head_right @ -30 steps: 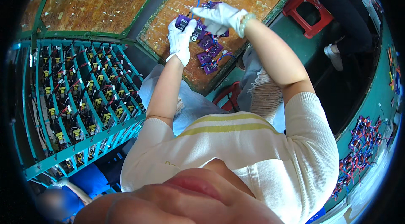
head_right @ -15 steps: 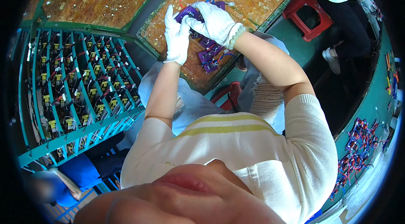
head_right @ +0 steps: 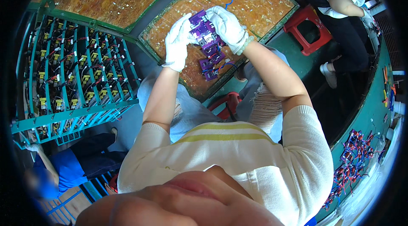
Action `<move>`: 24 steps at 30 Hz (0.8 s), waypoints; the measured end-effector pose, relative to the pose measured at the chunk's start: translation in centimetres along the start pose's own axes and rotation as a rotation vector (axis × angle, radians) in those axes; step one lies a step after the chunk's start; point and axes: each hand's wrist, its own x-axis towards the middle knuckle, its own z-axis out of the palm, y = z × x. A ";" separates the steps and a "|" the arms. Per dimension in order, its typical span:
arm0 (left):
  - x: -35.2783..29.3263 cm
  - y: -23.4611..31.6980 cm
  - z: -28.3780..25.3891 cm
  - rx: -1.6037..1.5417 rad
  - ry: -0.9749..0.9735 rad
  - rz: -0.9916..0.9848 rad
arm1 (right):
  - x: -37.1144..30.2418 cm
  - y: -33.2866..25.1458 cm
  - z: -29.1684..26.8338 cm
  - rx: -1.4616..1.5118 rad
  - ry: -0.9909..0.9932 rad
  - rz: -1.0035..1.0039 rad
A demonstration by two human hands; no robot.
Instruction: Assembling and inspecting small purple electronic modules with wires at an industrial workstation.
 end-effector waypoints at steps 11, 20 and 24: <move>-4.9 -1.7 1.5 -0.219 -0.040 0.049 | -5.9 -1.1 -0.3 0.171 0.032 -0.030; -10.2 0.1 5.4 -0.137 0.035 -0.026 | -9.7 -2.6 -0.8 0.421 0.218 0.074; -11.4 -1.2 6.0 -0.107 -0.044 -0.088 | -10.1 -3.6 -1.2 0.277 0.254 0.144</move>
